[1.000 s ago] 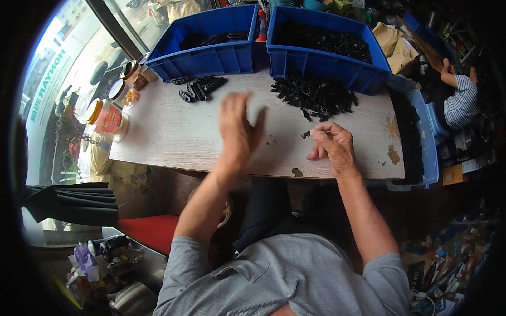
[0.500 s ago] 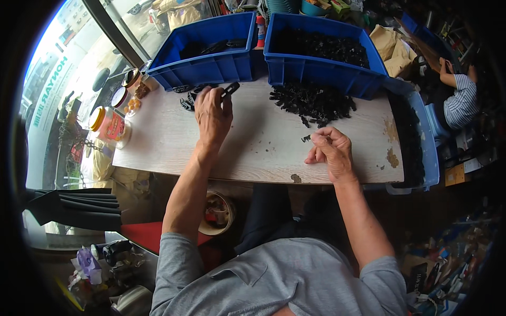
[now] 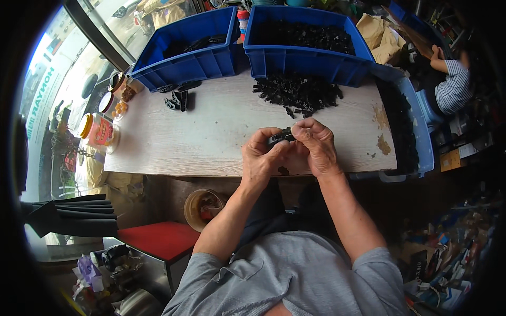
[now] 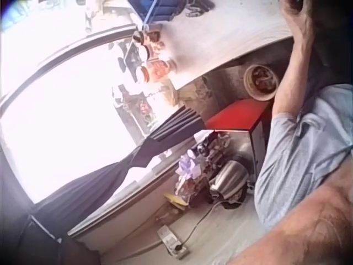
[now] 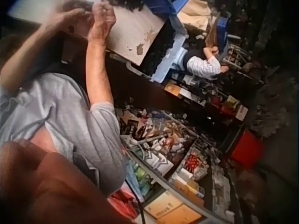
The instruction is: The person is manually assembling small black plastic components at a workbench.
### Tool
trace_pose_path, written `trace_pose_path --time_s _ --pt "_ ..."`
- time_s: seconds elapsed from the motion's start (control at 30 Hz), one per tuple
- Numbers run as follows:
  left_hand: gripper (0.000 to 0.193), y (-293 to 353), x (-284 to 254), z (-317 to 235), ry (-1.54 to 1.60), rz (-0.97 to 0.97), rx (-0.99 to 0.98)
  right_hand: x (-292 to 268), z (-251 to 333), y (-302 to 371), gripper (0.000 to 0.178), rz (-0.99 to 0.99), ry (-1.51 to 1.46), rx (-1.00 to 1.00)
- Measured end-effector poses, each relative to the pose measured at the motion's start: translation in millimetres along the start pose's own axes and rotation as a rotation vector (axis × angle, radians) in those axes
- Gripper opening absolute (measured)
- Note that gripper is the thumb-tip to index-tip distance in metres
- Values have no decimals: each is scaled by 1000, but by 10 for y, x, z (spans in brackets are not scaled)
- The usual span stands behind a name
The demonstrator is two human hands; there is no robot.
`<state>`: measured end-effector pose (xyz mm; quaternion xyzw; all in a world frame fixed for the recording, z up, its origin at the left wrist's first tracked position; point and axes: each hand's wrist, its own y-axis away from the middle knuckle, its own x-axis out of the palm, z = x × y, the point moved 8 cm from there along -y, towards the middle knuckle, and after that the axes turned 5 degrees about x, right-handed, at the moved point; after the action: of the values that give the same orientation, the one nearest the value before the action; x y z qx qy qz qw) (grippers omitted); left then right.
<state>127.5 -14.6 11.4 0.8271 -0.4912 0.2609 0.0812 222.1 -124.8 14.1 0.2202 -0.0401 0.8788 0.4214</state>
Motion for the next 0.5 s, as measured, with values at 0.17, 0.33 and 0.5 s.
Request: trace_pose_path --time_s 0.17,0.33,0.5 --pt "23 -25 46 79 -86 49 14 45 40 14 10 -5 0 -48" --pt "23 -26 27 63 -75 11 -20 54 18 11 11 -9 35 -18" --pt "16 -15 11 25 -39 -41 -151 -5 -56 12 12 4 69 58"
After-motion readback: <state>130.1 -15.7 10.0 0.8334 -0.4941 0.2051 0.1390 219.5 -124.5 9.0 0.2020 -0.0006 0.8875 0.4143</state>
